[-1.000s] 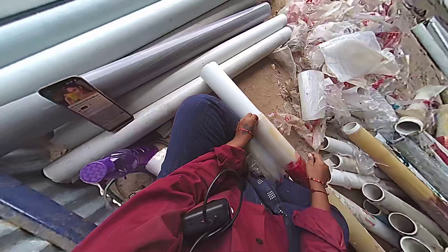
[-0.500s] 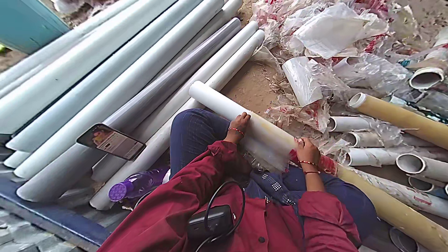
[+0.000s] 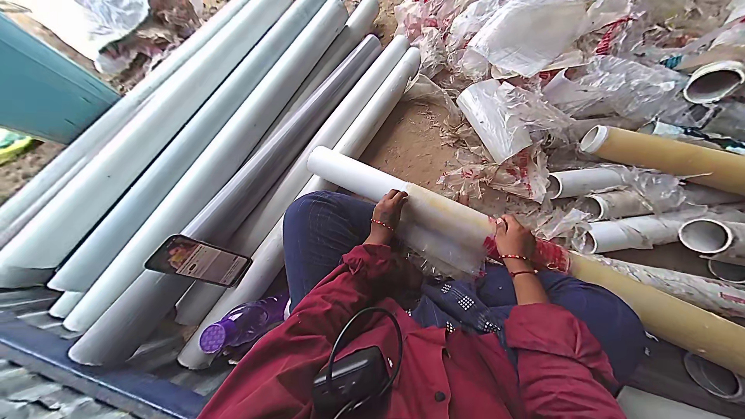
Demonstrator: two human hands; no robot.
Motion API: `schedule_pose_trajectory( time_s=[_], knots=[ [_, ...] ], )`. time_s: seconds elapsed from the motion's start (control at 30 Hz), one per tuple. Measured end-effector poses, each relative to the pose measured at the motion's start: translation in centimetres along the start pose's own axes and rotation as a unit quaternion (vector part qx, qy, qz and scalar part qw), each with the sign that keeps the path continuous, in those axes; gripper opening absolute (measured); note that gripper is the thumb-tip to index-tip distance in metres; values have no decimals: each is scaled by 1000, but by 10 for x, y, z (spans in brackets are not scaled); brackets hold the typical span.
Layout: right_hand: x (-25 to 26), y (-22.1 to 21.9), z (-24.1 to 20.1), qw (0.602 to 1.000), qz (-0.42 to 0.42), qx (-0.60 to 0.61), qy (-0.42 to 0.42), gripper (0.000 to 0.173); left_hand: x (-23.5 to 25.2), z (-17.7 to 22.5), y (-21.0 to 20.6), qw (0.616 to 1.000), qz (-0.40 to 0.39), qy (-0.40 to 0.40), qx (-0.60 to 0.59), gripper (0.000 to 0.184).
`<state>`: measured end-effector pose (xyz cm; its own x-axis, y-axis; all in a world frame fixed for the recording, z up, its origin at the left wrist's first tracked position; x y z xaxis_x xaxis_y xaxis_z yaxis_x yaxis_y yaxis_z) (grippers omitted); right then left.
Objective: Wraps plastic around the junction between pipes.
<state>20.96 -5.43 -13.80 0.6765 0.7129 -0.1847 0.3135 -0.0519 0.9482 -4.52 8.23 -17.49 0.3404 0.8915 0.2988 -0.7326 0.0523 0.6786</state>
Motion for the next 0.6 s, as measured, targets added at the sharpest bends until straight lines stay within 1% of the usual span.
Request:
schedule_pose_trajectory(
  time_s=[0.07, 0.13, 0.23, 0.27, 0.37, 0.53, 0.6],
  knots=[
    [-1, -3, -1, 1000, 1, 7, 6, 37, -1, -2, 2, 1000, -5, -10, 22, 18],
    [-1, -2, -5, 1000, -16, 6, -2, 38, 4, 1, 6, 998, -30, -23, 57, 19],
    [0, 5, -3, 998, -47, 1, -30, 39, 18, 15, 8, 990, -116, -25, 78, 23],
    [0, 5, -3, 998, -51, 4, -32, 38, 21, 16, 9, 989, -125, -34, 77, 22],
    [-2, 5, -2, 998, -62, 9, -32, 38, 26, 17, 9, 989, -123, -35, 69, 19],
    [-4, 2, -2, 997, -63, 18, -28, 38, 24, 14, 6, 991, -102, -35, 82, 21],
    [-6, 1, -2, 998, -62, 13, -26, 38, 24, 14, 5, 988, -114, -27, 103, 22]
  ],
)
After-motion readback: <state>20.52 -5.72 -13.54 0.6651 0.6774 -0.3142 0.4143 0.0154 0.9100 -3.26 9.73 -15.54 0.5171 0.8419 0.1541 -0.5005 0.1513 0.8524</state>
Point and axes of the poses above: each hand's wrist, its own x-axis towards the middle knuckle, its own y-axis out of the back of the hand, z = x × y, the point moved 5 cm from there along x, towards the middle knuckle, and after that the axes turned 6 degrees about z, right-handed, at the moved point
